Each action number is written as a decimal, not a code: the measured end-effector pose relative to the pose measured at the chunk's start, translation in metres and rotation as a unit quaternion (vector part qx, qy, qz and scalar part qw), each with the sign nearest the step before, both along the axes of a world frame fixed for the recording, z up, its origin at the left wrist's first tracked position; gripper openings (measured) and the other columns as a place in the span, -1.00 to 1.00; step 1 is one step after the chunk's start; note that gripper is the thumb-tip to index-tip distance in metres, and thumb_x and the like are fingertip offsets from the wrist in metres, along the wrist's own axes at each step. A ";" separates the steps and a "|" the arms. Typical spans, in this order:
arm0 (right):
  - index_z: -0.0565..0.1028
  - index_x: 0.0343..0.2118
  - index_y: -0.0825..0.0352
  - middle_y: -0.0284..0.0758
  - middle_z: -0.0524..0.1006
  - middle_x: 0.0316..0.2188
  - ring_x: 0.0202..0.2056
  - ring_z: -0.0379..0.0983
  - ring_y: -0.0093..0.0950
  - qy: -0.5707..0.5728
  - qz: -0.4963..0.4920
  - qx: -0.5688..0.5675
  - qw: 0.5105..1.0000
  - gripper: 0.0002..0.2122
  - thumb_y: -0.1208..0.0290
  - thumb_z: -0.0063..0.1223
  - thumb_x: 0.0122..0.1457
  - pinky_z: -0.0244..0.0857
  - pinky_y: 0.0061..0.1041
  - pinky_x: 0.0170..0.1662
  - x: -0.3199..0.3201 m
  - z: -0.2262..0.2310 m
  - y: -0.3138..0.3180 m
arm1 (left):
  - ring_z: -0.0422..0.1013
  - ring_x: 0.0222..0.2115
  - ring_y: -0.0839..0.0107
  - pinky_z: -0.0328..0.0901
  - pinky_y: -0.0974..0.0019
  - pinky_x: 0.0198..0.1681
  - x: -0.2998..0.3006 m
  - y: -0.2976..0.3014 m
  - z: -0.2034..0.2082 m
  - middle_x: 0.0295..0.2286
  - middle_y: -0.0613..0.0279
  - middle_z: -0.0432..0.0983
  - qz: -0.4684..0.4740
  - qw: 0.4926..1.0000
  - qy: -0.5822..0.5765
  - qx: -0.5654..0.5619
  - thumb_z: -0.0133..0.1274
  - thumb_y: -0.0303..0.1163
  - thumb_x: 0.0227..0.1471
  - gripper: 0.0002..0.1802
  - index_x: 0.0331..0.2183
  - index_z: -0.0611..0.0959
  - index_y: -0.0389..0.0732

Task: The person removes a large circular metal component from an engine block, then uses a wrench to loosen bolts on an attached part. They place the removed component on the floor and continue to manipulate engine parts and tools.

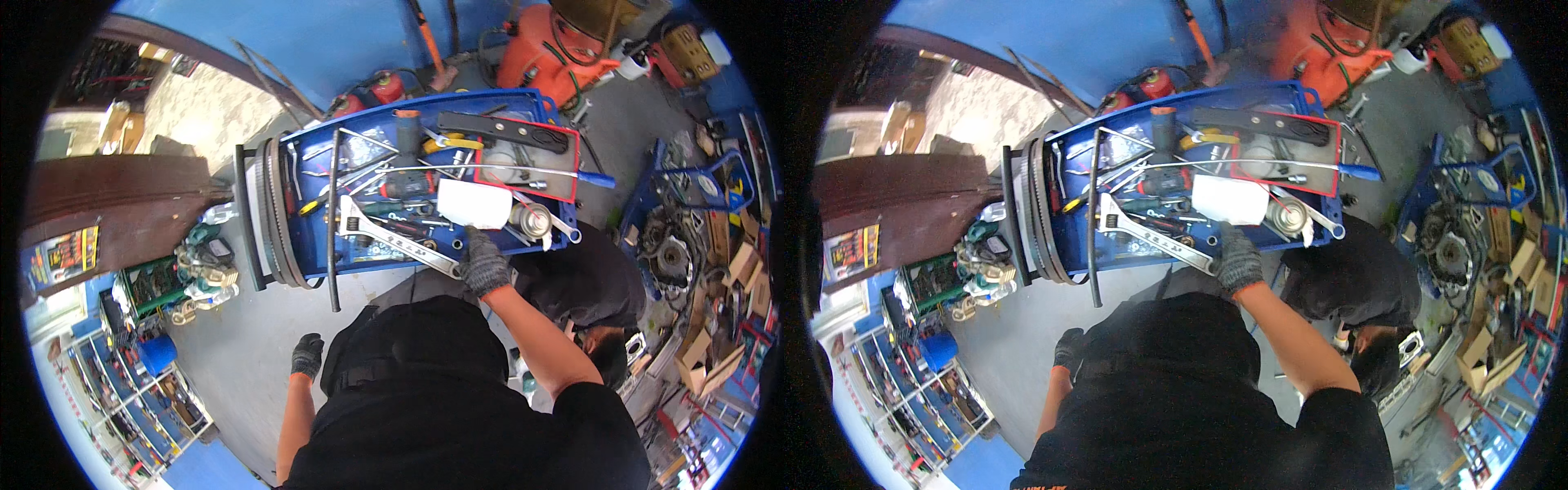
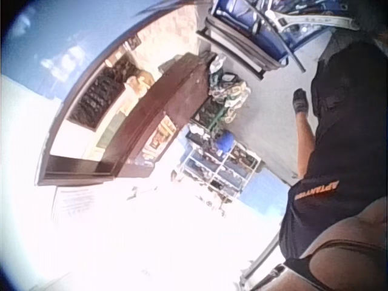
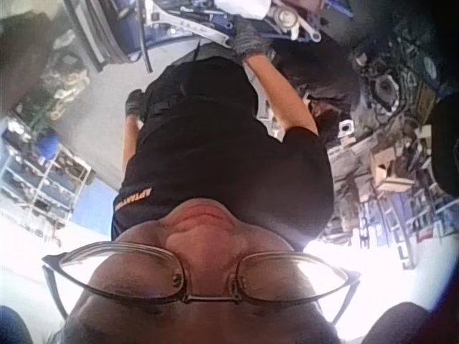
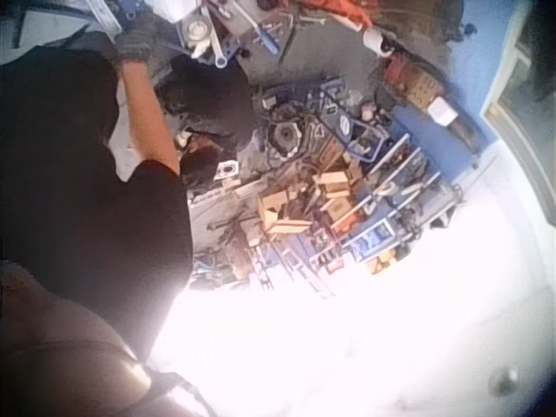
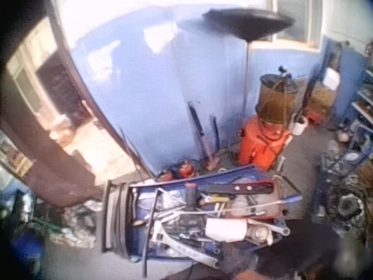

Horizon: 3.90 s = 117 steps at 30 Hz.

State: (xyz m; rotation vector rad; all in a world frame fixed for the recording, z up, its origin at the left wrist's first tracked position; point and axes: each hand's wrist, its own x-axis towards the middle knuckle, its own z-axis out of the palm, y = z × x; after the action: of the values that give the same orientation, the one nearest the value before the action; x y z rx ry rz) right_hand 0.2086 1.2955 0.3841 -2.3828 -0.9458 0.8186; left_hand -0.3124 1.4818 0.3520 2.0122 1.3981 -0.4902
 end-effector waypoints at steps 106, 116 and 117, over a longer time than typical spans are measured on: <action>0.52 -0.19 0.31 0.06 0.54 -0.23 -0.14 0.45 0.11 0.236 -0.851 -0.096 0.459 -0.71 0.20 -0.09 0.21 0.35 -0.08 -0.07 -1.177 -0.132 -0.772 | 0.47 -0.05 0.05 0.33 0.10 0.03 -0.060 -0.698 -0.172 -0.13 -0.05 0.57 -0.940 0.325 0.087 -0.059 -0.09 -0.04 0.13 -0.54 -0.16 0.68 -0.15; 0.54 -0.19 0.35 0.03 0.57 -0.27 -0.20 0.49 0.01 0.248 -0.874 -0.080 0.411 -0.64 0.13 -0.16 0.31 0.34 -0.14 -0.16 -1.142 -0.100 -1.030 | 0.44 -0.03 0.09 0.29 0.14 0.08 0.003 -0.987 -0.093 -0.07 0.03 0.55 -0.757 0.634 0.021 -0.154 0.00 -0.12 0.16 -0.58 -0.07 0.59 -0.20; 0.55 -0.20 0.35 0.05 0.57 -0.26 -0.17 0.48 0.03 0.272 -0.844 -0.116 0.446 -0.64 0.14 -0.17 0.31 0.34 -0.12 -0.14 -1.128 -0.111 -1.061 | 0.48 -0.08 0.11 0.32 0.14 0.04 0.008 -0.994 -0.107 -0.12 0.03 0.58 -0.717 0.676 0.009 -0.168 0.07 -0.14 0.13 -0.61 -0.11 0.61 -0.19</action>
State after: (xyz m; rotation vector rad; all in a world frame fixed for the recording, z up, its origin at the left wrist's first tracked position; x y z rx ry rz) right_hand -0.9193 0.2349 0.2734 -1.6101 1.7433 0.5675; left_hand -0.3049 0.4873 0.2451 2.3509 -0.6075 -1.2511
